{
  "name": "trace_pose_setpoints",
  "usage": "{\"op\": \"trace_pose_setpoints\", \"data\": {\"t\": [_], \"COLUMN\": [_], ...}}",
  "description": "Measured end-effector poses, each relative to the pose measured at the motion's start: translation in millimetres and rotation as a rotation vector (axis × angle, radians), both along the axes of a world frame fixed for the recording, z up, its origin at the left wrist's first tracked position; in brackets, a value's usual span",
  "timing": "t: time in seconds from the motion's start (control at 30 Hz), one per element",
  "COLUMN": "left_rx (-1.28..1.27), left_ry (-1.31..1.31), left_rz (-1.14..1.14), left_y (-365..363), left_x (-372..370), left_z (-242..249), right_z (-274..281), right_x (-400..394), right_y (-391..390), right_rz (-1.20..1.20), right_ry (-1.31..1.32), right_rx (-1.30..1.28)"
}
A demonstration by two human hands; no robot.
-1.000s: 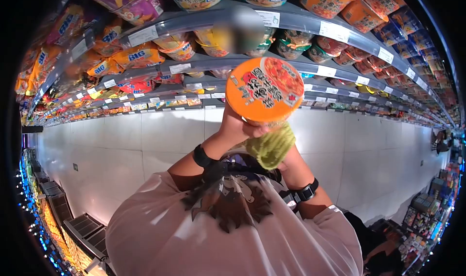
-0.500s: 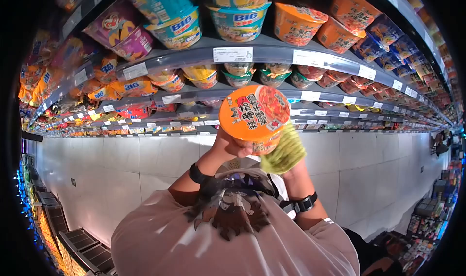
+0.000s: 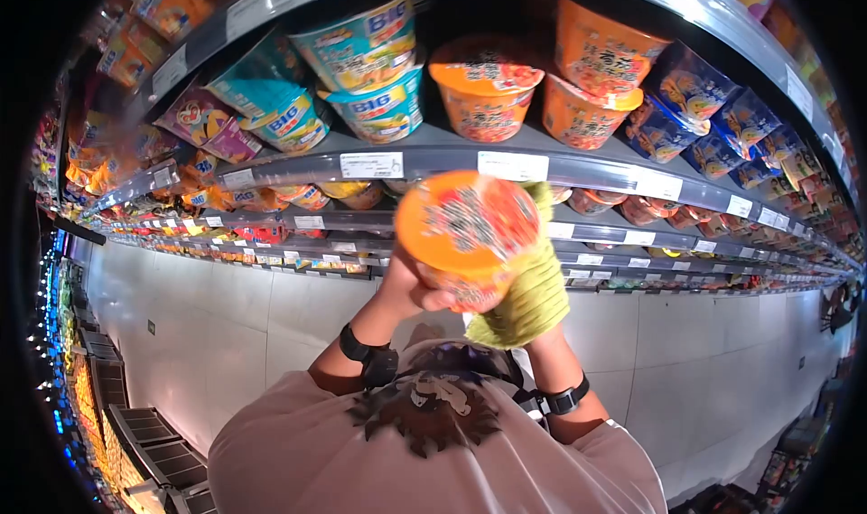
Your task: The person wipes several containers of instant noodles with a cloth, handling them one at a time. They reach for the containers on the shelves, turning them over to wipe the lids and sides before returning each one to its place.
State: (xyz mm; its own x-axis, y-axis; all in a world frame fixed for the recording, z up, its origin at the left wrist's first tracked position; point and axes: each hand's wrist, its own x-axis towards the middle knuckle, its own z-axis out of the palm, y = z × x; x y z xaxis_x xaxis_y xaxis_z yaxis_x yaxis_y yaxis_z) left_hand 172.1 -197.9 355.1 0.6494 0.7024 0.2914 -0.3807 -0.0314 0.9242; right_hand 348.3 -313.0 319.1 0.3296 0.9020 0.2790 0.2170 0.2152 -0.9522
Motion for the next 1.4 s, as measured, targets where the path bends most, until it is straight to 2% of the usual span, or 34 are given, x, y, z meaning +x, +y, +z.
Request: {"op": "trace_pose_setpoints", "data": {"t": [0.07,0.1,0.13,0.2,0.23,0.3,0.37,0.4,0.47,0.6,0.67,0.8,0.87,0.93,1.0,1.13,1.2,1.27,1.3,1.33,1.4], "left_rx": [-0.006,0.092,0.19,0.444,0.389,0.334,0.665,0.665,0.893,0.822,0.823,0.812,0.77,0.753,0.721,0.767,1.092,1.086,1.203,1.313,1.339], "left_ry": [-0.158,-0.14,-0.123,-0.011,-0.024,-0.041,-0.034,-0.034,0.292,0.331,0.352,0.357,0.326,0.331,0.208,0.159,0.292,0.271,0.278,0.284,0.328], "left_rz": [0.19,0.278,0.367,0.488,0.491,0.499,0.847,0.855,1.108,1.186,1.197,1.284,1.273,1.259,1.205,1.224,1.502,1.448,1.326,1.202,1.215], "left_y": [-2.1,2.1,9.1,24.0,27.4,40.5,56.7,59.4,63.8,75.7,78.5,78.6,73.9,76.9,87.8,83.7,65.6,48.1,42.9,37.1,31.3], "left_x": [17.7,25.2,33.2,51.9,65.8,92.4,114.8,122.0,133.1,153.0,158.9,167.3,168.9,168.8,170.5,171.9,170.4,182.7,189.3,196.0,218.5], "left_z": [12.3,20.8,31.3,59.5,77.2,96.4,106.1,111.9,121.8,121.8,122.2,118.6,118.7,114.4,107.5,107.4,111.1,119.7,122.1,124.5,136.7], "right_z": [-10.6,-10.8,-14.2,-52.0,-52.0,-45.6,-43.5,-40.9,-36.2,-41.2,-45.8,-40.2,-47.1,-44.4,-40.2,-42.7,-41.2,-33.5,-39.2,-37.6,-30.3], "right_x": [14.7,30.6,30.9,56.1,68.1,90.1,111.3,119.5,133.6,150.1,153.0,161.8,172.1,177.9,183.3,181.2,180.1,178.2,181.7,181.5,184.5], "right_y": [-10.0,-18.6,-25.5,-42.0,-50.4,-62.9,-67.3,-67.6,-68.0,-72.2,-72.4,-76.5,-77.2,-77.0,-75.4,-74.6,-70.8,-71.8,-73.6,-75.7,-72.6], "right_rz": [0.112,0.12,0.157,0.223,0.228,0.319,0.302,0.281,0.291,0.31,0.311,0.282,0.329,0.343,0.35,0.279,0.231,0.201,0.213,0.211,0.243], "right_ry": [0.333,-0.371,-0.025,-0.132,-0.137,0.072,-0.013,-0.091,-0.109,-0.085,0.132,0.125,-0.096,-0.08,-0.07,-0.086,-0.065,0.152,-0.069,-0.065,-0.219], "right_rx": [-0.054,-0.034,-0.069,-0.137,-0.135,-0.319,-0.312,-0.304,-0.329,-0.331,-0.33,-0.311,-0.308,-0.332,-0.35,-0.286,-0.248,-0.325,-0.277,-0.285,-0.238]}}
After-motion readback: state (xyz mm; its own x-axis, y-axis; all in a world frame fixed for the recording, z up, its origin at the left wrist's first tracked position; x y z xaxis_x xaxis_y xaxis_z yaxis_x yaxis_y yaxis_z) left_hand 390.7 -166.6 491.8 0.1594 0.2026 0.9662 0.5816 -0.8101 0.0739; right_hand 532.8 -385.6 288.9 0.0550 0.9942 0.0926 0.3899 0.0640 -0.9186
